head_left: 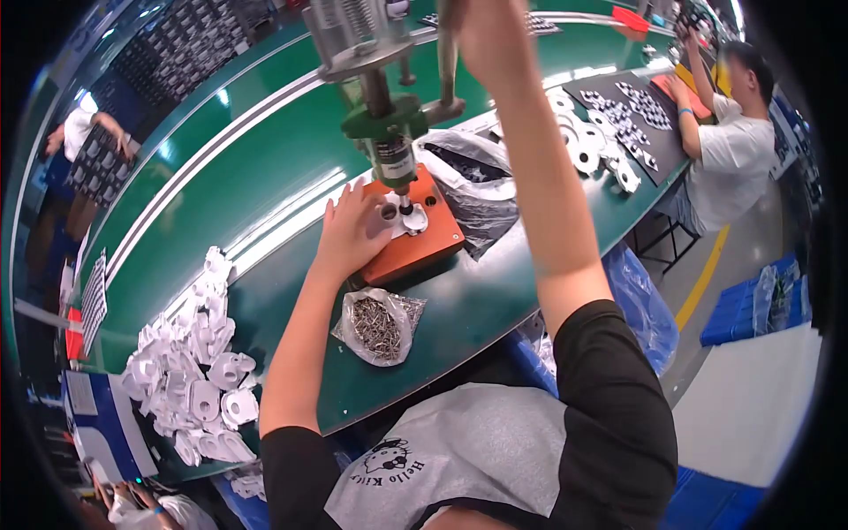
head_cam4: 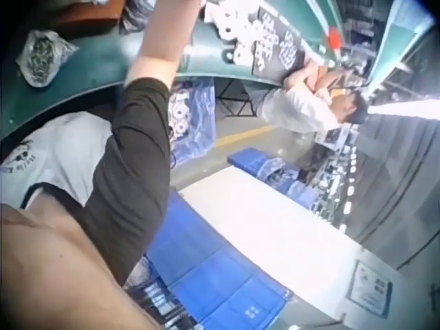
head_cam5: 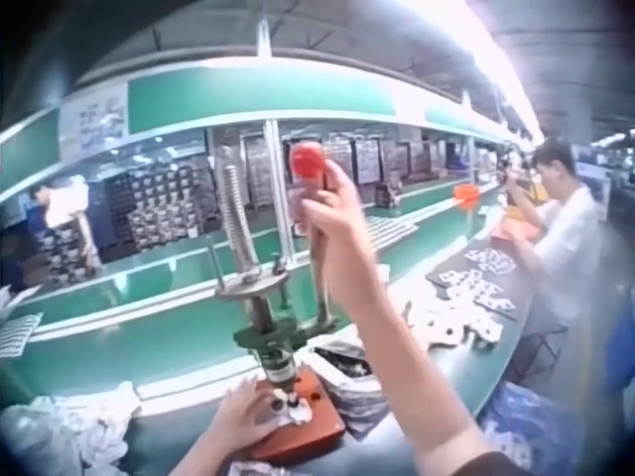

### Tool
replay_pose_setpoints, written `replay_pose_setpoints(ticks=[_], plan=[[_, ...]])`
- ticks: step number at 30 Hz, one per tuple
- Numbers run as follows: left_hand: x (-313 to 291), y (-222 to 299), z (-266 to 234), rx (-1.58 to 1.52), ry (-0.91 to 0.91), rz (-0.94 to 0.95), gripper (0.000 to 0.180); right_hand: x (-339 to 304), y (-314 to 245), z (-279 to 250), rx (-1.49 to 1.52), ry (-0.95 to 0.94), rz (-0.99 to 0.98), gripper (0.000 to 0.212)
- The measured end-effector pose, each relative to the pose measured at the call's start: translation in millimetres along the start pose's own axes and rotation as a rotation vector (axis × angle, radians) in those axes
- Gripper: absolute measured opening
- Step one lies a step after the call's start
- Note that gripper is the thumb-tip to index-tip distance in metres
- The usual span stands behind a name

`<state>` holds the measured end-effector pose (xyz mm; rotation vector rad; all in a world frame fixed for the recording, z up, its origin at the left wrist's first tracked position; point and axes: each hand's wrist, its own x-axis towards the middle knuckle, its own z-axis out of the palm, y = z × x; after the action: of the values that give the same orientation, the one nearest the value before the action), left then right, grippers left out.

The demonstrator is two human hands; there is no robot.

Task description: Assemble small white plastic components using a manual press machine on a manufacturing line.

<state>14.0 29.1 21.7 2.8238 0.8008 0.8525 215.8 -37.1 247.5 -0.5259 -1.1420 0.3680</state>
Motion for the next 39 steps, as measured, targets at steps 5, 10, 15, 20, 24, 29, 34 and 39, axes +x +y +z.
replay_pose_setpoints(ticks=[5,10,15,20,24,29,34,39], plan=[[30.3,13.4,-34.0,-0.059,-0.229,-0.053,0.028,41.0,134.6,-71.0,0.024,0.107,0.528,0.025],[8.4,-31.8,-37.9,-0.090,0.081,-0.404,0.023,-62.4,78.6,-127.7,-0.747,0.033,0.277,0.043],[10.6,-81.1,-1.8,-0.208,0.273,-0.508,0.054,-138.7,129.8,-280.9,-1.902,-0.018,0.768,0.044],[-36.6,-79.4,-50.5,-0.182,0.100,-0.518,0.065,-166.2,147.9,-291.7,-1.976,0.045,0.907,0.047],[-123.5,-73.0,-127.2,0.243,-0.073,-0.789,0.059,-171.8,147.5,-341.3,-1.911,0.162,0.590,0.039],[-231.8,-67.1,-168.5,0.514,-0.207,-0.989,0.046,-163.2,115.8,-308.4,-1.813,0.369,0.371,0.031],[-249.3,-70.3,-162.7,0.274,-0.060,-1.002,0.037,-169.5,71.4,-253.0,-0.927,0.521,0.176,0.038],[-212.6,-41.6,-155.3,-0.461,0.294,-0.941,0.020,-213.6,38.1,-122.7,-0.223,0.275,0.469,0.036]])
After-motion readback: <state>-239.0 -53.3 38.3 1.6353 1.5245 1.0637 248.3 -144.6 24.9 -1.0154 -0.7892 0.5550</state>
